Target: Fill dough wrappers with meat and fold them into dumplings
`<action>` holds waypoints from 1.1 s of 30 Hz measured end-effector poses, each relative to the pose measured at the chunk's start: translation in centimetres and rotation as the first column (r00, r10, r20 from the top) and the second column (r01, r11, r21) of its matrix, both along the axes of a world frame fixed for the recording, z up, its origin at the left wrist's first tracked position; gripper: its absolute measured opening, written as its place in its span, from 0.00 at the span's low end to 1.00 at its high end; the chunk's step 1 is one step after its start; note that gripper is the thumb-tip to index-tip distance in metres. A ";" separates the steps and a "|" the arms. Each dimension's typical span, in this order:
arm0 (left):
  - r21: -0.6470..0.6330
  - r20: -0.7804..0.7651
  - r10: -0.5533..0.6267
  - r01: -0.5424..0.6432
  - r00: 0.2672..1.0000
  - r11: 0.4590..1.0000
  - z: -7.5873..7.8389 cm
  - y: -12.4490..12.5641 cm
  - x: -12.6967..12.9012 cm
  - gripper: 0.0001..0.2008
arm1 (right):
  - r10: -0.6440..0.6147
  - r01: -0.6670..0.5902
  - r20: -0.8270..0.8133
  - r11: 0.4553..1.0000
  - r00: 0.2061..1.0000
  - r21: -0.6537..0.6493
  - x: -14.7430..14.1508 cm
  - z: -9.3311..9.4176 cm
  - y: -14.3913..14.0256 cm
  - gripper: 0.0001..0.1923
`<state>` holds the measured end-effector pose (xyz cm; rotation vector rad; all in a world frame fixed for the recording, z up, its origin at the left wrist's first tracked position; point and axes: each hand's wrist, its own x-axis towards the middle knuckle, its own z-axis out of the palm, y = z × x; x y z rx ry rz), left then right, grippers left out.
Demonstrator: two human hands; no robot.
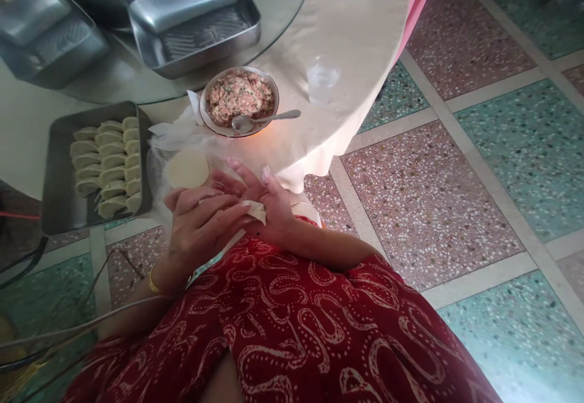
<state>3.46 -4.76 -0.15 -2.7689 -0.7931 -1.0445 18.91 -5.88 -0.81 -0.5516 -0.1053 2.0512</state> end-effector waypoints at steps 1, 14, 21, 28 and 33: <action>0.016 -0.002 -0.012 0.012 1.000 1.000 0.1 0.1 0.0 0.08 | 0.012 -0.012 0.004 1.000 1.000 0.006 0.0 -0.2 0.0 0.28; -0.329 -0.123 -0.133 0.086 0.984 0.940 0.9 -0.7 -0.2 0.17 | 0.040 -0.045 0.199 0.999 0.979 0.021 -0.8 -1.2 -0.1 0.25; -0.237 -0.009 -0.029 0.026 1.000 0.971 0.8 -1.4 -2.6 0.09 | 0.112 -0.104 0.311 0.994 0.944 -0.043 -3.6 0.4 0.8 0.26; -0.294 0.158 0.272 -0.218 0.949 0.931 1.9 -1.3 -11.1 0.10 | 0.096 -0.120 0.295 0.991 0.951 0.063 -7.3 1.5 2.3 0.28; -0.320 0.002 0.550 -0.521 0.835 0.791 1.0 2.0 -22.2 0.10 | 0.019 -0.046 0.365 0.997 0.931 0.065 -6.3 0.1 3.0 0.29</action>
